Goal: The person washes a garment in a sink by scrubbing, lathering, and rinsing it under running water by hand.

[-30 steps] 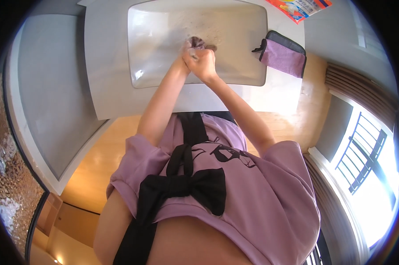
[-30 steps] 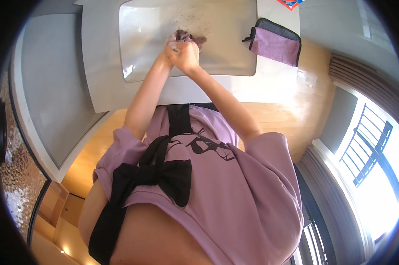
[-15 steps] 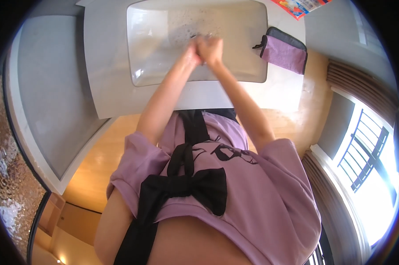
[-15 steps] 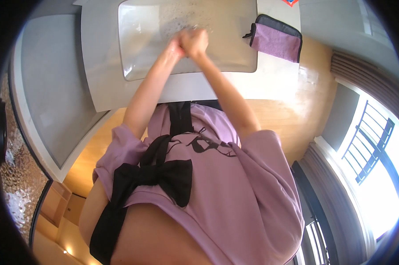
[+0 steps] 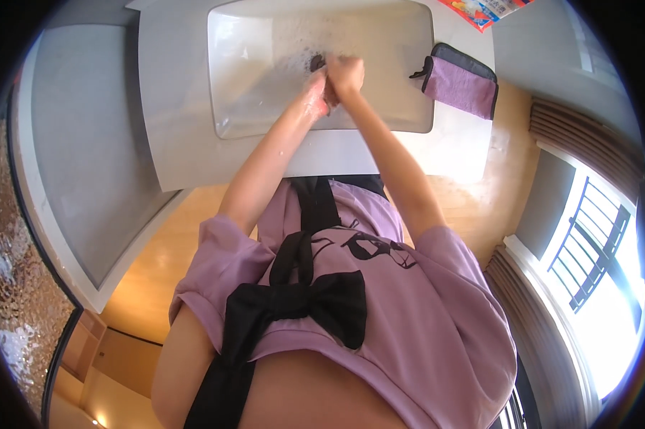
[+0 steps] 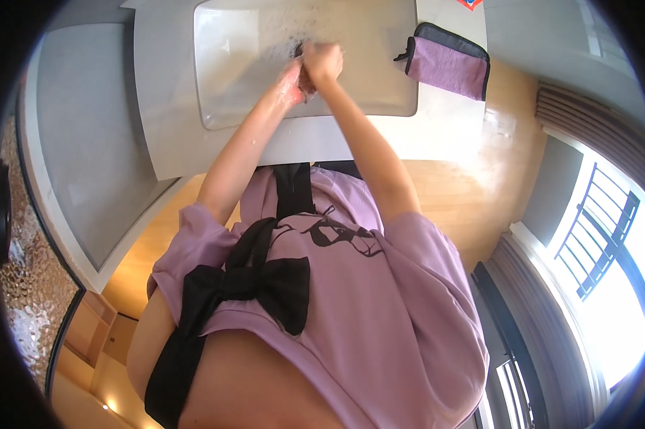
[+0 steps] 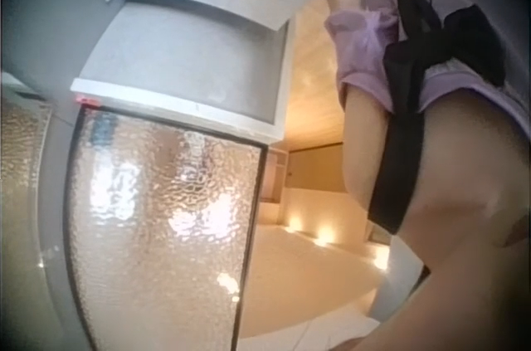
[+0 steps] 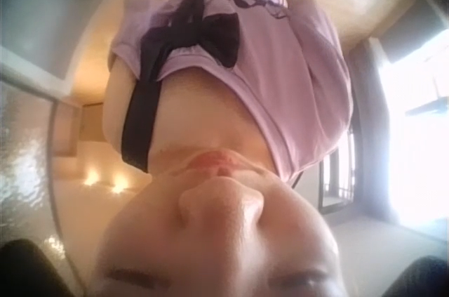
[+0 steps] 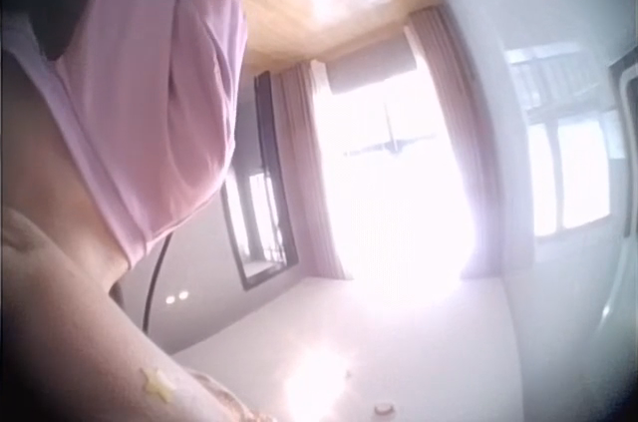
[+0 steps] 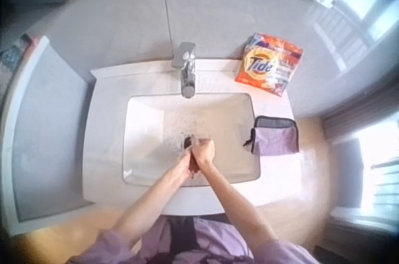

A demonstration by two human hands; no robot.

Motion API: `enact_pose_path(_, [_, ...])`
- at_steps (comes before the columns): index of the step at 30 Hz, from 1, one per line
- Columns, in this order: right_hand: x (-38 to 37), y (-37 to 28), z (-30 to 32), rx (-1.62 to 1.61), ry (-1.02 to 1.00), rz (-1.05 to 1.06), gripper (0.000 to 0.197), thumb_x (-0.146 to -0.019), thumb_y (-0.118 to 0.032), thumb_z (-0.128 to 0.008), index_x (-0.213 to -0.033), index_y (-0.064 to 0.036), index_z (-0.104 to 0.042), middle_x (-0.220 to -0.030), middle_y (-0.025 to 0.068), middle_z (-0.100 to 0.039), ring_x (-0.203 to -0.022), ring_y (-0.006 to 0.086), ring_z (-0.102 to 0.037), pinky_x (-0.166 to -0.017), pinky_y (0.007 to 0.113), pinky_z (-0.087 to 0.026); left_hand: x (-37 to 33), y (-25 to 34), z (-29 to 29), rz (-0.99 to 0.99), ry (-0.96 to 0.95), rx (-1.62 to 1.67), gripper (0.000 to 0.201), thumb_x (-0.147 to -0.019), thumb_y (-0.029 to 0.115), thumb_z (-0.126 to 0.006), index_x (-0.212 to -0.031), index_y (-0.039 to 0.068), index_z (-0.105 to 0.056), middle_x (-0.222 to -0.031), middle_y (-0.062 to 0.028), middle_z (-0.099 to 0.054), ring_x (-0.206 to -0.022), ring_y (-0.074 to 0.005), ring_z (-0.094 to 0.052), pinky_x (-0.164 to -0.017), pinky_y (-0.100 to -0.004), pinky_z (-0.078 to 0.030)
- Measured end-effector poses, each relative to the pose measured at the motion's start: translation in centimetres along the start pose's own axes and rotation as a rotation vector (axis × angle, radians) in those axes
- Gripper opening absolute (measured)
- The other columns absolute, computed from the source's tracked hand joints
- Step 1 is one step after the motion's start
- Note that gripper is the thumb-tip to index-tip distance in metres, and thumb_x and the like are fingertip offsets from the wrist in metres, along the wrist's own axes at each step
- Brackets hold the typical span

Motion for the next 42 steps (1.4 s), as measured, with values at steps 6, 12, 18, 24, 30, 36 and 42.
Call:
enact_pose_path(6, [-4.5, -0.4, 1.8, -0.995, -0.432, -0.229, 0.040, -0.068, -0.023, -0.071, -0.091, 0.0043, -0.052, -0.082, 0.0112, -0.057, -0.070, 0.0215, -0.058, -0.066, 0.034, -0.049, 3.5, 4.9, -3.1, -0.137, -0.117, -0.085, 0.044, -0.082, 0.037, -0.049, -0.116, 0.009, -0.043, -0.110, -0.0044, -0.052, -0.097, -0.0170, -0.052, -0.084, -0.0331, -0.043])
enact_pose_path(12, [-4.5, -3.0, 5.6, -0.270, -0.691, 0.043, 0.068, -0.063, -0.028, -0.073, -0.116, -0.0031, -0.038, -0.098, 0.0126, -0.054, -0.089, 0.0189, -0.054, -0.076, 0.028, -0.045, 3.7, 7.4, 0.8, -0.458, -0.108, -1.359, 0.054, -0.064, 0.034, -0.067, -0.102, 0.002, -0.048, -0.094, -0.0079, -0.056, -0.091, -0.0203, -0.052, -0.082, -0.0313, -0.038])
enact_pose_path(18, [-1.6, -4.5, 3.4, 0.577, -1.078, 0.494, 0.067, -0.051, -0.043, -0.075, -0.102, -0.0044, -0.055, -0.088, 0.0110, -0.057, -0.085, 0.0211, -0.054, -0.070, 0.030, -0.044, 4.0, 6.2, 0.0, 0.004, -0.350, -1.651, 0.051, -0.067, 0.041, -0.064, -0.100, 0.004, -0.054, -0.080, -0.0036, -0.054, -0.071, -0.0134, -0.048, -0.060, -0.0267, -0.038])
enact_pose_path(24, [-1.6, -1.9, 2.0, 0.537, -1.069, 0.255, 0.045, -0.057, -0.041, -0.073, -0.074, -0.0023, -0.059, -0.069, 0.0064, -0.058, -0.059, 0.0144, -0.053, -0.051, 0.025, -0.039, 4.9, 9.5, 2.0, 0.152, -0.290, -1.368, 0.057, -0.070, 0.049, -0.060, -0.106, 0.006, -0.052, -0.087, 0.0004, -0.051, -0.078, -0.0073, -0.044, -0.062, -0.0228, -0.037])
enact_pose_path(30, [-2.3, 0.0, 2.2, -0.657, -0.968, -0.161, 0.039, -0.073, -0.029, -0.064, -0.092, 0.0032, -0.055, -0.076, 0.0113, -0.060, -0.061, 0.0168, -0.058, -0.053, 0.026, -0.046, 5.0, 7.3, 1.0, 0.032, -0.269, -0.508, 0.065, -0.078, 0.048, -0.050, -0.123, 0.005, -0.035, -0.121, -0.0068, -0.042, -0.108, -0.0154, -0.043, -0.089, -0.0314, -0.038])
enact_pose_path(36, [0.9, -2.8, 2.8, -0.590, -0.427, 0.144, 0.039, -0.074, -0.036, -0.063, -0.073, 0.0024, -0.059, -0.061, 0.0042, -0.056, -0.050, 0.0089, -0.050, -0.045, 0.024, -0.041, 1.6, 5.2, 0.7, -0.189, -0.093, -0.005, 0.065, -0.077, 0.059, -0.040, -0.115, 0.007, -0.041, -0.110, -0.0078, -0.051, -0.099, -0.0189, -0.050, -0.081, -0.0337, -0.044])
enact_pose_path(42, [6.1, -8.1, 0.5, 0.013, -0.061, 0.749, 0.035, -0.073, -0.035, -0.059, -0.056, -0.0041, -0.059, -0.044, 0.0121, -0.049, -0.042, 0.0230, -0.047, -0.043, 0.031, -0.040, -1.3, 4.8, 0.8, -0.573, -0.418, 0.396, 0.039, -0.083, 0.048, -0.036, -0.087, 0.012, -0.050, -0.074, -0.0021, -0.053, -0.064, -0.0143, -0.051, -0.055, -0.0283, -0.044])
Point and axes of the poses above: each hand's wrist, its own x-axis away from the middle knuckle, its own z-axis out of the back of the hand, y = z × x, the point moved 6 cm from there along -x, towards the middle knuckle
